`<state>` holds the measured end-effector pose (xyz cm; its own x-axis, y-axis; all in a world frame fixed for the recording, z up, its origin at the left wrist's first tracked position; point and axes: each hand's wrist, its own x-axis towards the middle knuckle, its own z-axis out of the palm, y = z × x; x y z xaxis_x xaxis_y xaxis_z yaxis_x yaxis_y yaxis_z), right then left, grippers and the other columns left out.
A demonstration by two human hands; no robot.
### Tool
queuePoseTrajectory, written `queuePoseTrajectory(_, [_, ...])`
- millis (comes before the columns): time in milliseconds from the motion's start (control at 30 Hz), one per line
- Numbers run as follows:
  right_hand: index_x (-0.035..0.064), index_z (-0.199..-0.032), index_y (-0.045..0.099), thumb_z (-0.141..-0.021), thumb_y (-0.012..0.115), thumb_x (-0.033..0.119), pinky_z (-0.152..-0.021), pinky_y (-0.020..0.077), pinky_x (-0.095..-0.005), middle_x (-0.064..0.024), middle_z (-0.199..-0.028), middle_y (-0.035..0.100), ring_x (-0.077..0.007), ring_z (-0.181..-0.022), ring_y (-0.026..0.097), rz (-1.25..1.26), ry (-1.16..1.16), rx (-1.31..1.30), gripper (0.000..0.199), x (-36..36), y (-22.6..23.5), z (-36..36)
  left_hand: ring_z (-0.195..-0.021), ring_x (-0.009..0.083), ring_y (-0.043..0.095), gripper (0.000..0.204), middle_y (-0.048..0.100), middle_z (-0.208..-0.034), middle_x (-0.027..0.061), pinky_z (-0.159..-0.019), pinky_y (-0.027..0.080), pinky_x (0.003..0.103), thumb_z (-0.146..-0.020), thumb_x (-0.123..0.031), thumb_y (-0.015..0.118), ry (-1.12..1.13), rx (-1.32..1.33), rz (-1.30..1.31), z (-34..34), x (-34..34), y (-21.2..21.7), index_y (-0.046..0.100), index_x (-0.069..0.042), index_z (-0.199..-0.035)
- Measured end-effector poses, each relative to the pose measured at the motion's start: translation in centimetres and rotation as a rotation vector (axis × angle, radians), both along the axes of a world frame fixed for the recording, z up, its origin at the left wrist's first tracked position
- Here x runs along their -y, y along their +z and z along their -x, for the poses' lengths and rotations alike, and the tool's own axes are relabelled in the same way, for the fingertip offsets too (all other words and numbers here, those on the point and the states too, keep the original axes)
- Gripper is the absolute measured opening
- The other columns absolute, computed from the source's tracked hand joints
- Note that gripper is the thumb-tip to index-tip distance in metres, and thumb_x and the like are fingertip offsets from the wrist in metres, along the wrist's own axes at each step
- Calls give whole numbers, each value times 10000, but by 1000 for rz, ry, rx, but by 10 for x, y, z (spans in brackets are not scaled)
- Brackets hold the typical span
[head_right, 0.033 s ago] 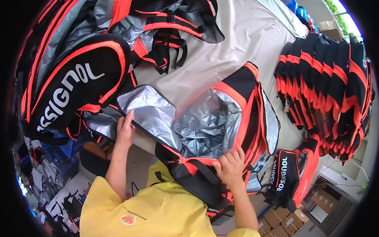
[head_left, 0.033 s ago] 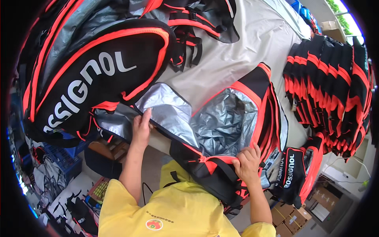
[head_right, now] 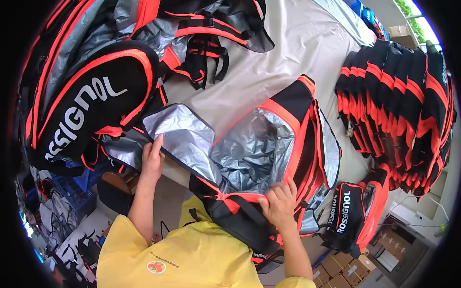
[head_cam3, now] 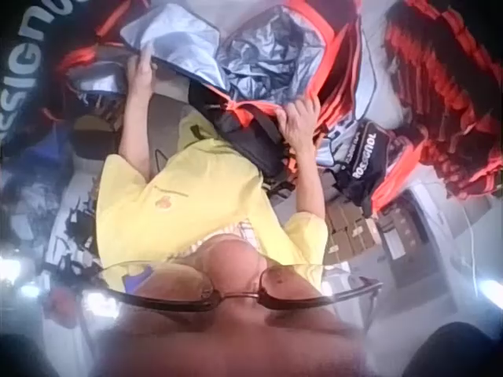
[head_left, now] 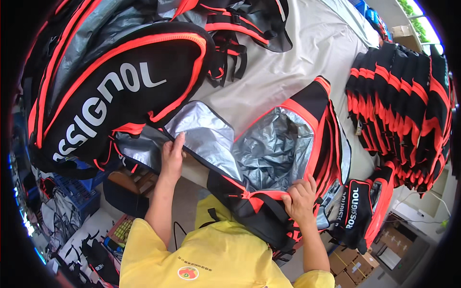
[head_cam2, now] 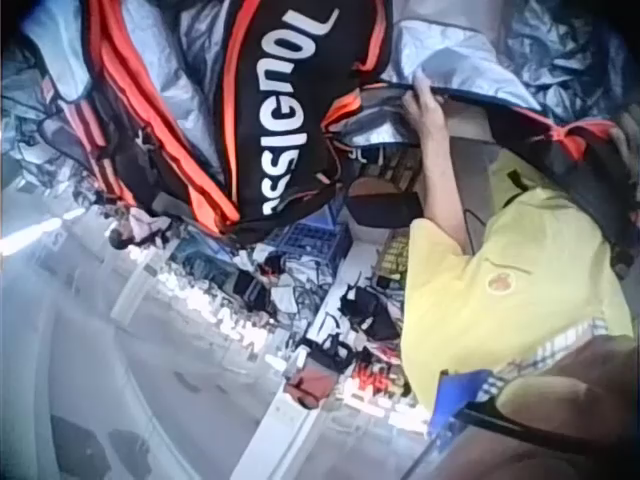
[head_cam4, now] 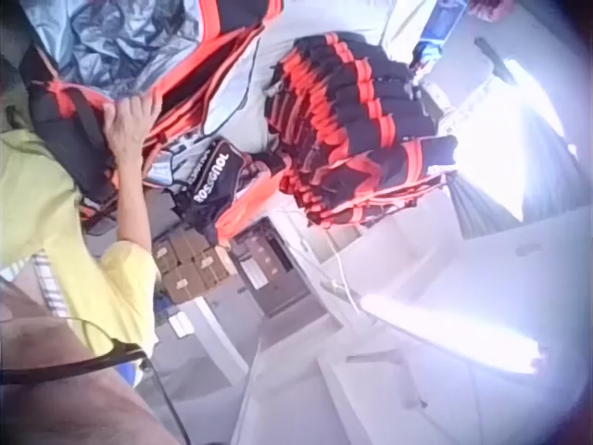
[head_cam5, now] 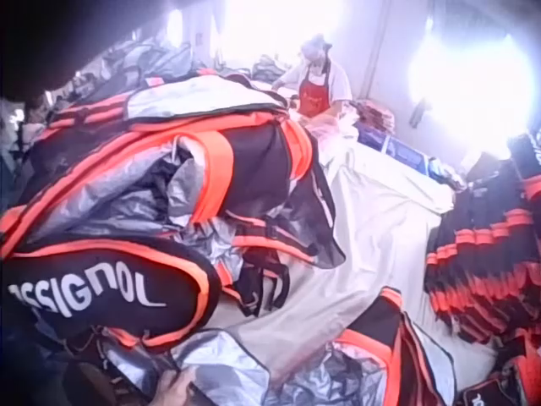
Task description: Inspecting and organizing manufactured backpacks on an assembly table.
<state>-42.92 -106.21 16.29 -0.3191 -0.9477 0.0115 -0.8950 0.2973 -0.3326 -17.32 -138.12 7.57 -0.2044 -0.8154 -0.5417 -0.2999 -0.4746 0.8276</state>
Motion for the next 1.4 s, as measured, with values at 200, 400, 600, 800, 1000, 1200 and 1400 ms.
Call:
queuePoseTrajectory(200, [79, -771, 641, -898, 778, 406, -1186, 352, -611, -76, -852, 636, -278, -1033, 661, 46, -24, 31, 377, -6, -7, -13, -639, 310, 531, 270, 593, -724, 129, -615, 445, 406, -1002, -144, 748, -183, 367, 763, 31, -11, 85, 581, -17, -831])
queuePoseTrajectory(400, [94, -764, 652, -847, 825, 429, -1168, 386, -608, -50, -834, 636, -251, -1024, 673, 120, 34, 100, 385, 7, -11, -18, -1120, 340, 678, 265, 710, -1138, 129, -912, 551, 427, -899, -139, 800, -914, -196, 929, 144, -50, 111, 683, -28, -1109])
queuePoseTrajectory(600, [85, -783, 680, -835, 848, 412, -1178, 400, -568, -42, -838, 644, -241, -1018, 679, 99, 12, 143, 372, 1, -12, -21, -1568, 360, 339, 711, 484, -1620, 168, -1185, 313, 699, -906, -503, 762, -1450, 251, 1184, 145, -94, -28, 619, -87, -1465])
queuePoseTrajectory(800, [90, -756, 667, -828, 858, 390, -1181, 393, -570, -50, -839, 639, -242, -1031, 675, 141, -53, 184, 363, 13, -19, -24, -1582, 344, 331, 707, 539, -1558, 162, -1220, 286, 683, -910, -428, 788, -1437, 161, 1015, 129, -83, -1, 583, -78, -1489])
queuePoseTrajectory(1000, [92, -723, 623, -790, 857, 290, -1167, 359, -638, -63, -817, 618, -278, -1026, 662, 154, -40, 197, 314, 31, -27, -26, -1531, 503, 326, 1014, 265, -1670, 356, -1259, 261, 600, -842, -228, 905, -294, 600, 1041, 65, -51, 62, 295, 72, -1595])
queuePoseTrajectory(1200, [70, -1074, 741, -843, 810, 273, -1210, 316, -645, -101, -1077, 724, -319, -1185, 653, -13, 43, 177, 315, 76, -12, -46, -1364, 225, 556, 702, 576, -1484, 101, -1168, 434, 401, -900, 42, 712, 144, -328, -151, 25, -47, -27, 411, -24, -1531])
queuePoseTrajectory(1400, [38, -1282, 742, -985, 696, 360, -1113, 449, -545, -130, -1346, 735, -266, -1162, 698, -65, 304, 276, 440, 121, -64, -94, -1297, 234, 626, 654, 633, -1410, 111, -1120, 485, 385, -871, 135, 557, 183, -366, -91, -1, -55, -74, 449, -2, -1502])
